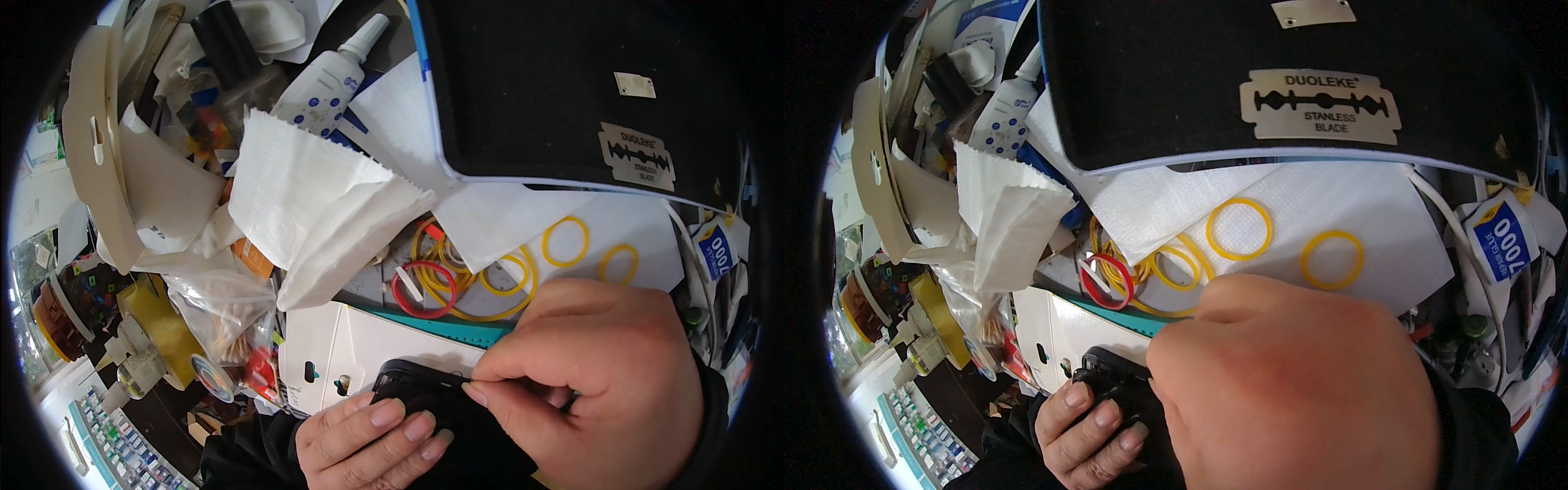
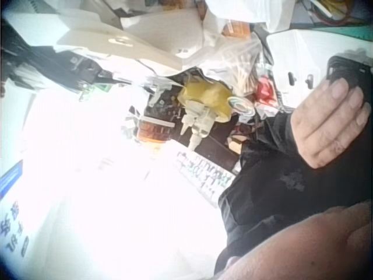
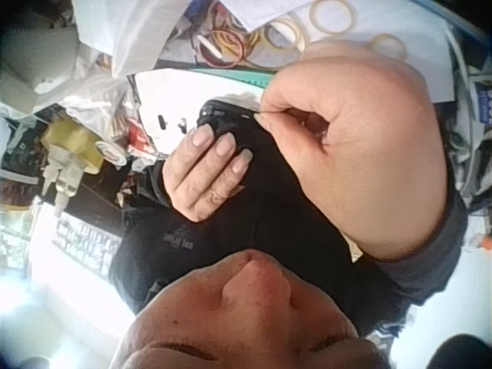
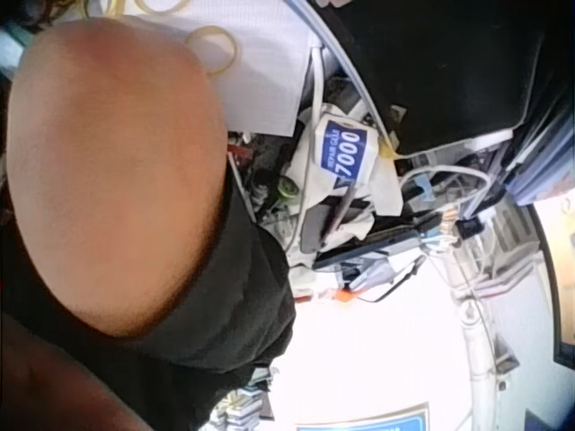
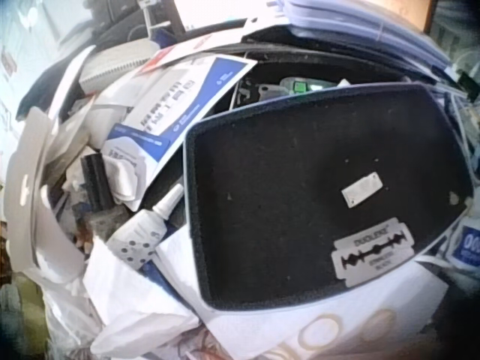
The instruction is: The person holds a disassembled smartphone and uses a metal spudger to pry and adjust internal components. They then place the screen assembly back onto the phone body and press along the edges to seat it.
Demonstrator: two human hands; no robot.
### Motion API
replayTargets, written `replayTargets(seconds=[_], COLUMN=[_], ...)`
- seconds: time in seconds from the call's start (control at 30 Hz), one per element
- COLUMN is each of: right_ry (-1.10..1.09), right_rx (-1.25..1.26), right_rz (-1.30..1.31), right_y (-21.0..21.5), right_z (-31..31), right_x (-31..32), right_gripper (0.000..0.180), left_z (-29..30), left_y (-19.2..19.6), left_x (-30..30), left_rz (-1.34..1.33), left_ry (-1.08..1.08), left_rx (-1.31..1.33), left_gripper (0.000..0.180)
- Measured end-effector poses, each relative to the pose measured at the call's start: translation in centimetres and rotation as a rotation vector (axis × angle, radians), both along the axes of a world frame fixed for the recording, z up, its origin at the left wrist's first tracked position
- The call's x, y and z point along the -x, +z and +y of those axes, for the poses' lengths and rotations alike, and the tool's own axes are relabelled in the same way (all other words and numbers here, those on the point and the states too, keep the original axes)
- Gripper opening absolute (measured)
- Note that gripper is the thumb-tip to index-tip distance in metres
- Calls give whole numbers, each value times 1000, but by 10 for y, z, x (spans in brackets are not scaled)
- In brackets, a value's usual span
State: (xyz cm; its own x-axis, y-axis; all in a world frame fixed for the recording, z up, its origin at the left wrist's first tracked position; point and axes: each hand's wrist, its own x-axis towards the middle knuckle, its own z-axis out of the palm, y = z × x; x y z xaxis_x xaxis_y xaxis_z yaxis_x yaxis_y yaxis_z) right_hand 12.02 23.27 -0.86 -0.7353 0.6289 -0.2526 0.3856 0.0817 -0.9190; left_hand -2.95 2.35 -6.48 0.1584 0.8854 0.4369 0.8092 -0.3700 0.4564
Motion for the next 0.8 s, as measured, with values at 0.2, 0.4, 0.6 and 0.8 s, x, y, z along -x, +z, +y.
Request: replayTargets(seconds=[0.2,0.4,0.6,0.8], right_ry=[96,-19,-17,-11], right_rx=[24,-37,-97,-265], right_rz=[-83,36,30,27], right_y=[4,-17,-14,-2], right_z=[5,-14,-16,-17], right_x=[-6,-13,-16,-25], right_gripper=[12,13,12,15], left_z=[0,0,-1,3], left_y=[4,-5,2,8], left_x=[-3,3,-1,14], left_rz=[-9,4,-25,49], left_ry=[32,-15,26,-115], left_rx=[38,-46,35,80], left_gripper=[25,26,26,28])
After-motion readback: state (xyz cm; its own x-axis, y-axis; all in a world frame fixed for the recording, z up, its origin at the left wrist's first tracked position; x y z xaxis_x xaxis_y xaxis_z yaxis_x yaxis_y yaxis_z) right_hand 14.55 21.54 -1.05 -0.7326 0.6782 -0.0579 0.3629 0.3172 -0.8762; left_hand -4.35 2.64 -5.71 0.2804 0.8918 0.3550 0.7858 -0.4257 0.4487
